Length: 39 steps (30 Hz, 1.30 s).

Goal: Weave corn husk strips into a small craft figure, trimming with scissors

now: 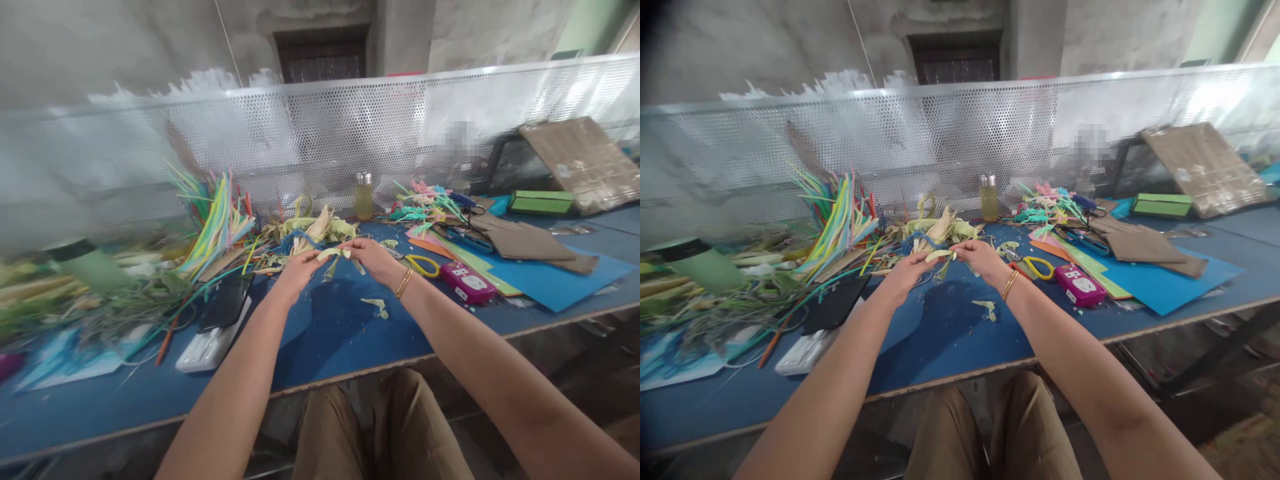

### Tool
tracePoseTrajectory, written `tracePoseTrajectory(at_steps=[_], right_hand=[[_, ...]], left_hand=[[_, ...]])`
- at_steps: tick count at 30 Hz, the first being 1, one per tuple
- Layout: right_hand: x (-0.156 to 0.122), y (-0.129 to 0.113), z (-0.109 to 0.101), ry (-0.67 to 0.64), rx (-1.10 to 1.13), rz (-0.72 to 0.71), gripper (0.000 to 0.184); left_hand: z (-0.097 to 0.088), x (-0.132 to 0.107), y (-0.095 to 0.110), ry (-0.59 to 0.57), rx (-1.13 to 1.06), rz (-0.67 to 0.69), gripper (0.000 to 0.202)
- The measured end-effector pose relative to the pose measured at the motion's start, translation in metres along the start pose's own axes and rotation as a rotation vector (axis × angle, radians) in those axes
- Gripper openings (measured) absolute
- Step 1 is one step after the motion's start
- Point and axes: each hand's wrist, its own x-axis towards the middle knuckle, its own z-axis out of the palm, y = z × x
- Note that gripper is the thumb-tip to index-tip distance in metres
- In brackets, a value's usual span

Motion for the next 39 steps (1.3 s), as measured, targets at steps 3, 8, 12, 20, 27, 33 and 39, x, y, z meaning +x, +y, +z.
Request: tracePoseTrajectory(at_steps=[3, 8, 12, 20, 27, 33, 39], right_hand=[[0.001, 0.003, 0.002, 0.022, -0.025, -0.051, 0.014], [-0.001, 0.008, 0.007, -0.041, -0.041, -0.110, 0.014], [-0.004, 0.009, 0.008, -0.090, -0.048, -0.147, 0.017], [-0.007, 0.007, 0.009, -0.157, -0.047, -0.161, 0.017], [-0.004, 0.007, 0.008, -0.050, -0.067, -0.084, 0.028], [-0.005, 0.006, 0.009, -0.072, -0.003, -0.001, 0.033], [-0.006, 0.004, 0.011, -0.077, -0.019, 0.020, 0.040]], left_hand=[[0.005, 0.000, 0.000, 0.003, -0.077, -0.005, 0.026], [0.013, -0.002, -0.002, 0.011, -0.135, 0.041, 0.027], [0.016, -0.002, -0.004, 0.023, -0.157, -0.019, 0.026], [0.013, 0.001, -0.008, -0.008, -0.131, -0.107, 0.032], [0.013, 0.000, -0.008, -0.179, -0.203, -0.033, 0.034], [0.011, 0.000, -0.006, -0.158, -0.190, -0.023, 0.035], [0.010, 0.002, -0.008, -0.143, -0.181, -0.031, 0.037]])
